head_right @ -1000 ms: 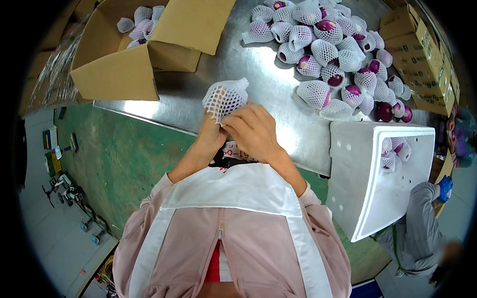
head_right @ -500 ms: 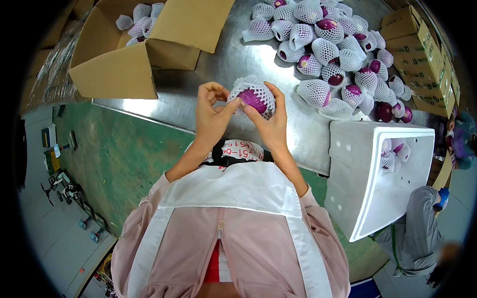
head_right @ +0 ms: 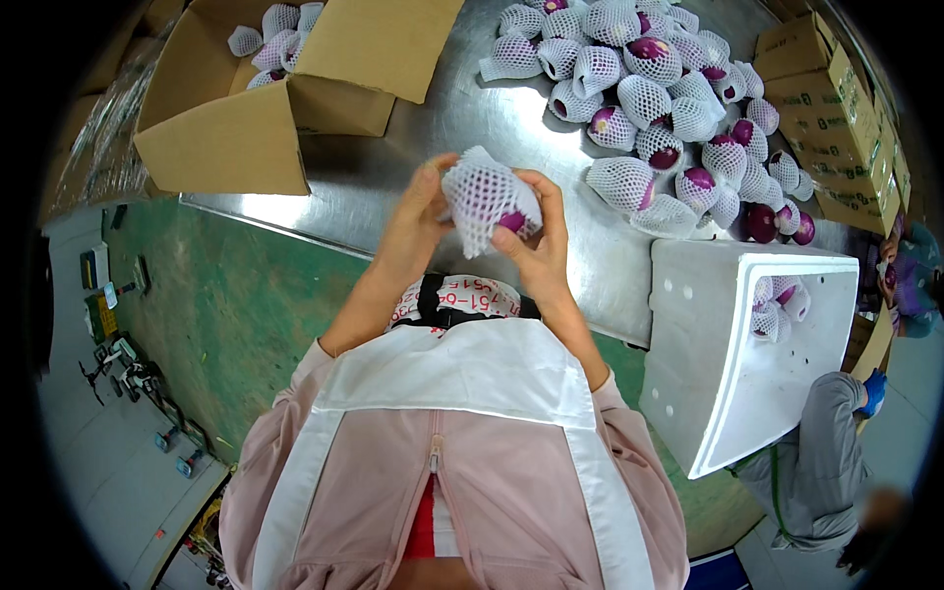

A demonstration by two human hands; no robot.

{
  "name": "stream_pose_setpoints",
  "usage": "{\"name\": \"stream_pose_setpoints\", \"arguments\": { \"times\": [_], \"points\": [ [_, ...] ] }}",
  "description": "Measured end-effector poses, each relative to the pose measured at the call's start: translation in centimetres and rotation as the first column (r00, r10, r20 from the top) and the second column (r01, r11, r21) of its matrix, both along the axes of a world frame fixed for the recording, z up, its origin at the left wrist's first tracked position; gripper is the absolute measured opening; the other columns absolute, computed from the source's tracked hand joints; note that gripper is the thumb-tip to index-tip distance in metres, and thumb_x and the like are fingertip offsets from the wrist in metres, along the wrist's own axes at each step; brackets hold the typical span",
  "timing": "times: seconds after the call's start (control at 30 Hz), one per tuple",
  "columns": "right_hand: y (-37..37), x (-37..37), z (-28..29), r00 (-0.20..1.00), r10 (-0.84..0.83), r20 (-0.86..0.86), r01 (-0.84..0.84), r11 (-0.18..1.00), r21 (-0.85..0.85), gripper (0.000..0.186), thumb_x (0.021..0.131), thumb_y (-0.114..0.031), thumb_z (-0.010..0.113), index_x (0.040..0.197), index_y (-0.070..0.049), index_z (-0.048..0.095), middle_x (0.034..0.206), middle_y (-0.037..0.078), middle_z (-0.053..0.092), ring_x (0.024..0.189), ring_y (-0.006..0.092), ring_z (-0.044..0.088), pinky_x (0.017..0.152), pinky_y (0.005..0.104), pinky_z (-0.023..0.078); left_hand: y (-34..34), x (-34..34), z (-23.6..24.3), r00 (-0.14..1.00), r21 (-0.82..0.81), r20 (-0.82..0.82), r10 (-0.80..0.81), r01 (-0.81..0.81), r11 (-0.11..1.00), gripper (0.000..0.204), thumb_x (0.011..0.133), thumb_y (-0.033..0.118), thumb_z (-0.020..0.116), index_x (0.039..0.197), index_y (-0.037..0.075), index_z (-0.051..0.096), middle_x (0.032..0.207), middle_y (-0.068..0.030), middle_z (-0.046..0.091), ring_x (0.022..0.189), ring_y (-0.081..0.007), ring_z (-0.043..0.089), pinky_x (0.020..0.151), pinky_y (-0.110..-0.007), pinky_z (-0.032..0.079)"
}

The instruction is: The person repeatedly picks up purple onions, wraps each one in a white foam net, and places the wrapped onion into a cardboard box. The process is continuous and repetitive, with the person handling the onions one at a time.

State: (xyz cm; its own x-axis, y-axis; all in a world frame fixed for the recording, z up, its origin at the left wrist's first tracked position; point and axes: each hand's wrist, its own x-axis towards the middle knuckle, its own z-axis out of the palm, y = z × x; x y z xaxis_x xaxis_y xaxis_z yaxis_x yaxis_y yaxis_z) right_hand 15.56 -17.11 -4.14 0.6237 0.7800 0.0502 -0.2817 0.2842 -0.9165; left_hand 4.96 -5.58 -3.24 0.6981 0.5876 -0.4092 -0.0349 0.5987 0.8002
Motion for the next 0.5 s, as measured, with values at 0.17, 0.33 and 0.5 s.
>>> {"name": "stream_pose_setpoints", "arguments": {
  "times": [0.17, 0.33, 0.5],
  "points": [
    [0.1, 0.0, -0.6, 0.868, -0.045, 0.494, 0.055, 0.998, -0.005, 0.069, 0.065, -0.02, 0.082, 0.121, -0.006, 0.044, 0.125, 0.015, 0.046, 0.117, 0.0221, 0.045, 0.096, 0.0348, 0.041, -0.9, 0.0, 0.8, 0.955, -0.317, 0.272, -0.116, 0.203, 0.926, 0.071, 0.088, 0.061, 0.041, 0.132, 0.005, 0.038, 0.12, -0.0085, 0.053, 0.11, -0.0204, 0.054, 0.091, -0.039, 0.047],
    [-0.1, -0.2, 0.9, 0.918, 0.035, 0.394, 0.045, 0.981, -0.19, 0.068, 0.064, -0.018, 0.082, 0.12, -0.004, 0.046, 0.121, 0.014, 0.05, 0.114, 0.0239, 0.048, 0.094, 0.034, 0.042, -0.5, 0.0, -0.5, 0.958, -0.339, 0.279, -0.066, 0.163, 0.927, 0.066, 0.09, 0.059, 0.04, 0.127, 0.005, 0.043, 0.118, -0.0095, 0.054, 0.106, -0.0218, 0.056, 0.087, -0.039, 0.05],
    [0.6, -0.5, 2.5, 0.804, -0.02, 0.594, 0.224, 0.936, -0.271, 0.063, 0.065, -0.018, 0.082, 0.118, -0.003, 0.049, 0.111, 0.014, 0.057, 0.099, 0.026, 0.057, 0.087, 0.0332, 0.045, -0.3, 0.1, -1.0, 0.977, -0.557, 0.213, -0.003, 0.124, 0.821, 0.058, 0.09, 0.057, 0.042, 0.117, 0.007, 0.05, 0.113, -0.0089, 0.057, 0.105, -0.0218, 0.057, 0.087, -0.038, 0.05]
  ]
}}
